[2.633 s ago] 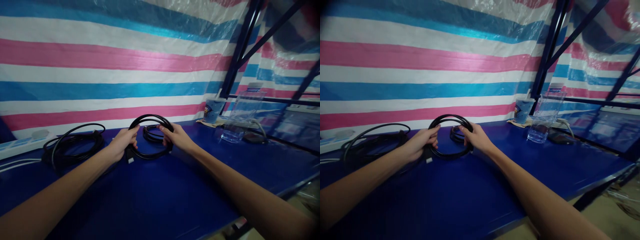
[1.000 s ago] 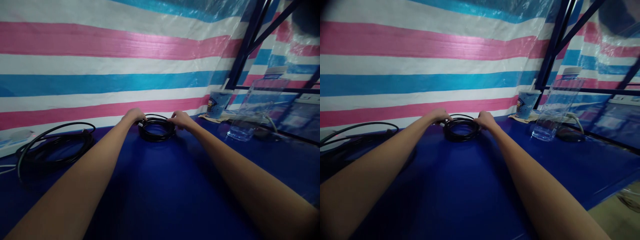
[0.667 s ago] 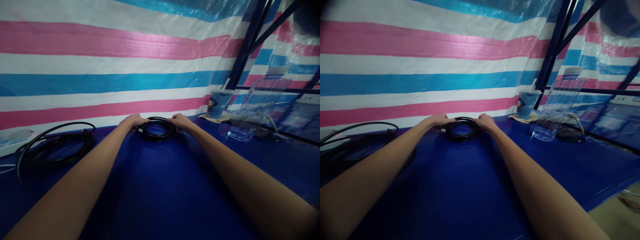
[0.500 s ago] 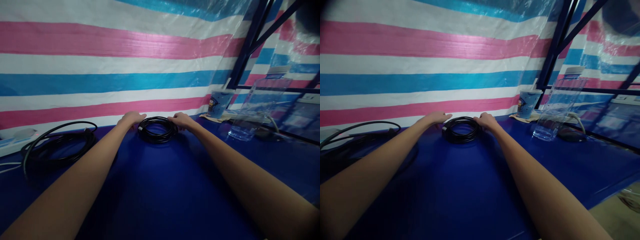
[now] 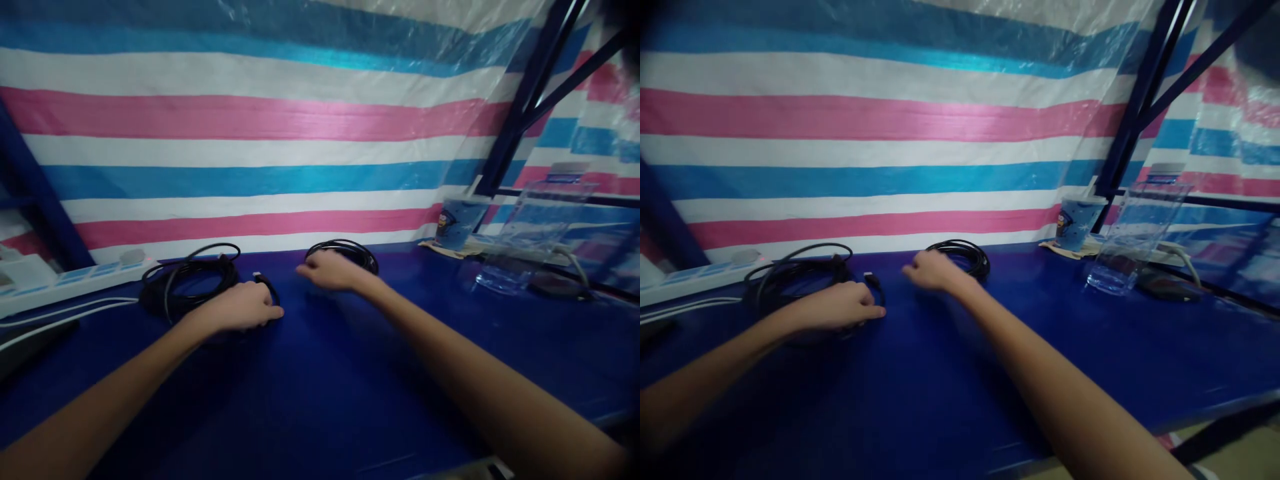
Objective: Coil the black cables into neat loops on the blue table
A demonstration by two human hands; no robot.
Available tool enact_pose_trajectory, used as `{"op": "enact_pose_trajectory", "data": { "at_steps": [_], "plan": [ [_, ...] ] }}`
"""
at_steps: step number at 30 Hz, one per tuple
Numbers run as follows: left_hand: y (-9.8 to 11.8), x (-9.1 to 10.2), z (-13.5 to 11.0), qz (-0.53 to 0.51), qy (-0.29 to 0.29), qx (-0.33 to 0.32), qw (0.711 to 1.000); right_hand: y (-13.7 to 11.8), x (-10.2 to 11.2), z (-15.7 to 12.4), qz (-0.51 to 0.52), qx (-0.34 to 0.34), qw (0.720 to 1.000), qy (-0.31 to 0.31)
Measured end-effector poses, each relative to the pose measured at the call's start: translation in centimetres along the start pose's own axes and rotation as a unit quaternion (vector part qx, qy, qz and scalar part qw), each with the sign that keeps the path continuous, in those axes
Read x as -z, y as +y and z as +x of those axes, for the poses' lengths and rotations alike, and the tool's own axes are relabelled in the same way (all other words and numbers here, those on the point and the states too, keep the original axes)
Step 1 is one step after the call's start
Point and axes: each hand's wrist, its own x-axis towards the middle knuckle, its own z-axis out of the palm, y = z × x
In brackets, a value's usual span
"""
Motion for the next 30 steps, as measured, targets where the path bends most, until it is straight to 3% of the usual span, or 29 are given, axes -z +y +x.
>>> {"op": "enact_pose_trajectory", "data": {
  "at_steps": [2,5,7,9,12,14,16,18,20,22,25,28,30],
  "plan": [
    [0.5,-1.3,0.2,-0.055,0.055,-0.003,0.997,-2.7,-1.5,0.4,0.078,-0.010,0.989,-0.126],
    [1.5,-1.9,0.3,-0.058,0.104,-0.022,0.993,-4.6,-2.9,1.4,0.165,-0.048,0.967,-0.190],
    [1.9,-1.4,-0.2,-0.033,0.122,-0.033,0.991,-4.6,-3.3,1.9,0.174,-0.045,0.969,-0.173],
    [1.7,-0.4,-0.7,0.027,0.196,-0.046,0.979,-4.0,-3.6,2.0,0.199,-0.033,0.966,-0.159],
    [-0.5,1.5,-0.8,0.143,0.369,-0.043,0.917,-3.0,-3.7,1.5,0.285,-0.023,0.948,-0.137],
    [-3.0,2.7,-0.4,0.177,0.436,0.016,0.882,-2.7,-3.4,1.1,0.415,-0.032,0.906,-0.082],
    [-5.3,3.7,0.0,0.108,0.388,0.111,0.908,-2.9,-2.9,0.9,0.538,-0.031,0.842,0.002],
    [-6.4,4.4,0.2,-0.014,0.320,0.144,0.936,-3.2,-2.2,0.8,0.586,-0.006,0.808,0.067],
    [-6.0,4.7,-0.1,-0.072,0.328,0.089,0.938,-3.5,-1.6,0.7,0.576,0.044,0.808,0.113],
    [-4.3,4.6,-1.0,-0.075,0.376,-0.007,0.924,-3.7,-1.2,0.7,0.530,0.108,0.823,0.172],
    [-1.6,3.9,-2.5,-0.117,0.390,-0.113,0.906,-3.7,-0.8,0.5,0.421,0.214,0.851,0.231],
    [-0.2,3.2,-3.4,-0.199,0.390,-0.160,0.884,-3.5,-0.6,0.5,0.353,0.253,0.884,0.172],
    [0.0,3.1,-3.5,-0.263,0.404,-0.172,0.859,-3.3,-0.6,0.6,0.345,0.221,0.902,0.136]
  ]
}}
